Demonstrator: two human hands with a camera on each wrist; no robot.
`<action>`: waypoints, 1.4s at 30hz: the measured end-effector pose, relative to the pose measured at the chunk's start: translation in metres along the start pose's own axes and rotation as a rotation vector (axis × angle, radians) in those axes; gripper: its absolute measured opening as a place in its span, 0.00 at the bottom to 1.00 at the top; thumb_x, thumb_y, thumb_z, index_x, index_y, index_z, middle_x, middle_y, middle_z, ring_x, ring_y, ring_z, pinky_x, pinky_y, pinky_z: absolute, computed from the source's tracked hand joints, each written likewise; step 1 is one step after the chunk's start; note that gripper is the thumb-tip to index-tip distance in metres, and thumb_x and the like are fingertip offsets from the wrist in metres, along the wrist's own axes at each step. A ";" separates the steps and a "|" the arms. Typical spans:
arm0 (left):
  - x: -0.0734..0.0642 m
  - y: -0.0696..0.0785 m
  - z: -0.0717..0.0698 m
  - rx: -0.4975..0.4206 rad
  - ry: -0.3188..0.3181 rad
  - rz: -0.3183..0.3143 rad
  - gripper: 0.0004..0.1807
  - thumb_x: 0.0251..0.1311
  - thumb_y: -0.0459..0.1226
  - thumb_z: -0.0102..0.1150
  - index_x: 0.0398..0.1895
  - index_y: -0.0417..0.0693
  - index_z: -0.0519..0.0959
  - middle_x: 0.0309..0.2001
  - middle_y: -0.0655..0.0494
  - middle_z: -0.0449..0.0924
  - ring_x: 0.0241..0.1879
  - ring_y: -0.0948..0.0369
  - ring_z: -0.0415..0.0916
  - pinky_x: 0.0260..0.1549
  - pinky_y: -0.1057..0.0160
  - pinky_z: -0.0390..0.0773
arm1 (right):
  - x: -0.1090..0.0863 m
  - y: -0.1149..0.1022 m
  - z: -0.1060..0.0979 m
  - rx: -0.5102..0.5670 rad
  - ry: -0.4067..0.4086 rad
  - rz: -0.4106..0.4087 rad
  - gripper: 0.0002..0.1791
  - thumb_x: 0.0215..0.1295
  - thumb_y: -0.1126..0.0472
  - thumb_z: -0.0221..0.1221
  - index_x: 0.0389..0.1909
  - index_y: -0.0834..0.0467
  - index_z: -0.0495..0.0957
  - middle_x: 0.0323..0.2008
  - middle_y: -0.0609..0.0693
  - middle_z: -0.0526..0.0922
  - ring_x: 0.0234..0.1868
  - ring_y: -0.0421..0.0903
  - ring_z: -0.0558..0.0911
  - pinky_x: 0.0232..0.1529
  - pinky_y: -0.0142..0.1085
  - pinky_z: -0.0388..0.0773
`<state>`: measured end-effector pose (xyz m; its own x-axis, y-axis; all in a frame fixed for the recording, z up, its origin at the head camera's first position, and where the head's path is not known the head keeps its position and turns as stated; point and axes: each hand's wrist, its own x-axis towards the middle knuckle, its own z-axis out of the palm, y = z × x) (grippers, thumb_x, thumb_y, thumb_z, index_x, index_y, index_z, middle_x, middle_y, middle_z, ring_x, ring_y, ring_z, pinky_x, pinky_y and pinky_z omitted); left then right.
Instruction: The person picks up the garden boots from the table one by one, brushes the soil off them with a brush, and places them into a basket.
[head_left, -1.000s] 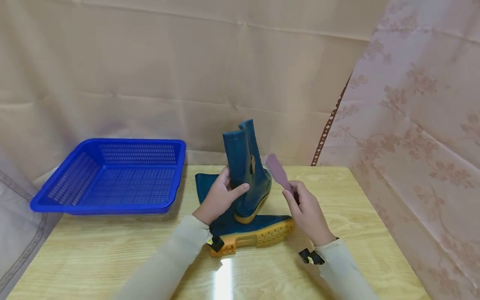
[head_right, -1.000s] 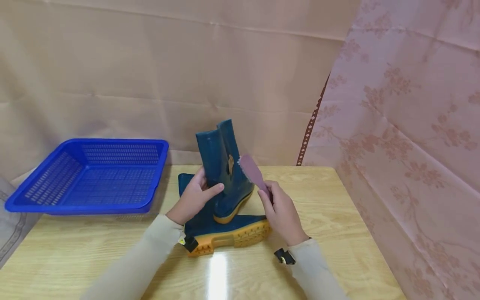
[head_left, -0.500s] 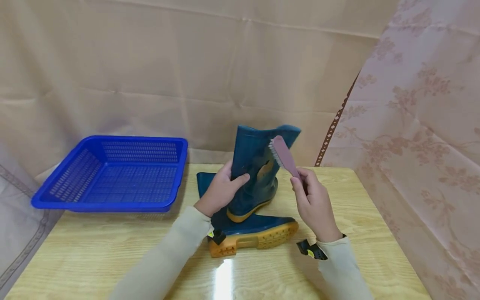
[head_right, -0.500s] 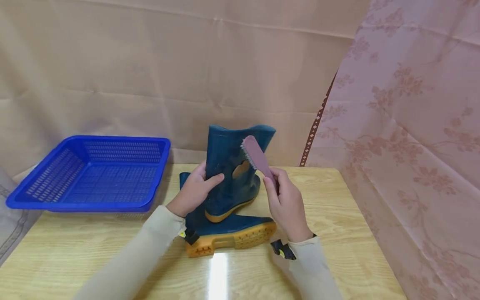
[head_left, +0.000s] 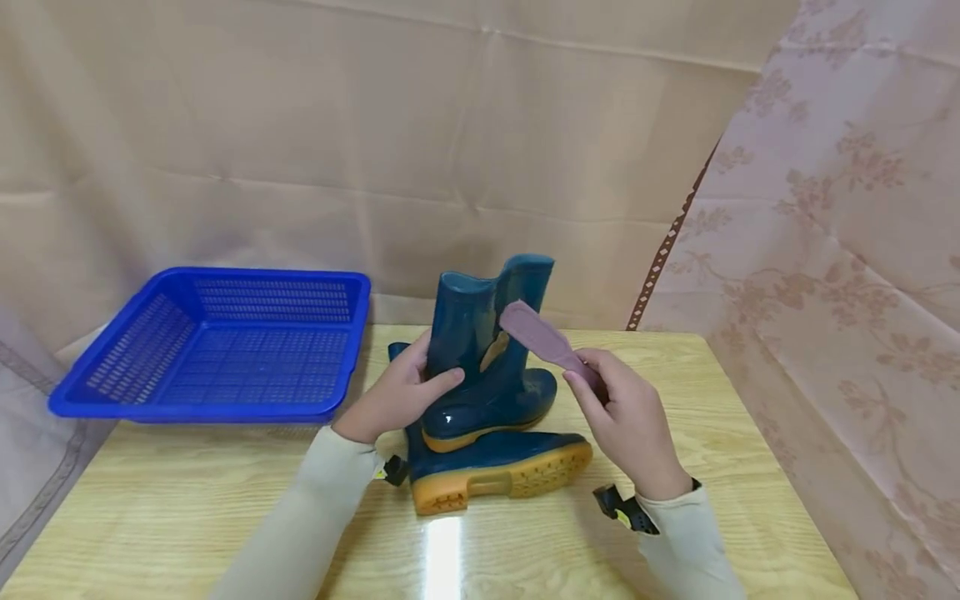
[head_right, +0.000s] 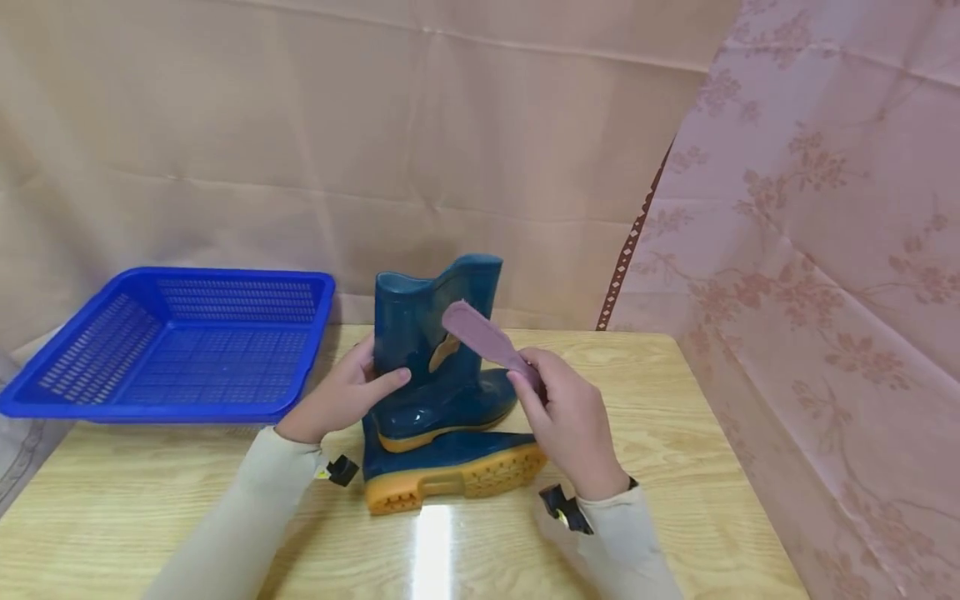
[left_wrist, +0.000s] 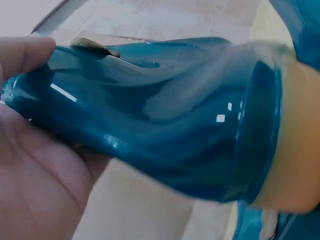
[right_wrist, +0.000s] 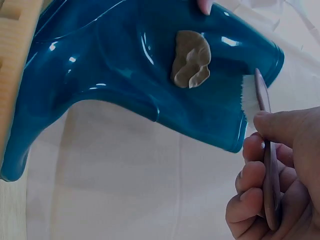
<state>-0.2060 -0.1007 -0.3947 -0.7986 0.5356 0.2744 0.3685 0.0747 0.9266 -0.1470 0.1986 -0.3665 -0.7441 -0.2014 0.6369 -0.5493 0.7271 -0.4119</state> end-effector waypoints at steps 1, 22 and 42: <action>-0.002 0.000 -0.002 0.049 0.014 0.008 0.38 0.77 0.38 0.55 0.84 0.57 0.50 0.78 0.53 0.61 0.73 0.52 0.66 0.68 0.46 0.70 | 0.000 0.000 0.000 -0.011 -0.001 -0.008 0.12 0.67 0.68 0.68 0.49 0.61 0.81 0.26 0.44 0.73 0.23 0.37 0.67 0.22 0.30 0.66; -0.020 0.037 -0.010 0.463 0.265 -0.133 0.30 0.65 0.52 0.69 0.66 0.56 0.71 0.47 0.59 0.81 0.44 0.60 0.78 0.42 0.57 0.82 | -0.002 0.002 0.002 -0.003 0.054 -0.067 0.18 0.62 0.71 0.69 0.53 0.59 0.83 0.28 0.46 0.78 0.24 0.38 0.68 0.24 0.26 0.64; -0.016 0.051 0.013 0.459 0.307 -0.039 0.25 0.72 0.38 0.63 0.70 0.54 0.71 0.51 0.55 0.85 0.42 0.62 0.84 0.37 0.60 0.87 | -0.003 0.001 0.001 0.061 -0.056 -0.279 0.17 0.71 0.59 0.66 0.58 0.56 0.85 0.35 0.46 0.83 0.24 0.36 0.69 0.23 0.21 0.64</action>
<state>-0.1682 -0.0943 -0.3550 -0.8927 0.2601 0.3679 0.4503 0.4855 0.7493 -0.1451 0.1991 -0.3695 -0.5800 -0.4251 0.6949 -0.7563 0.5981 -0.2653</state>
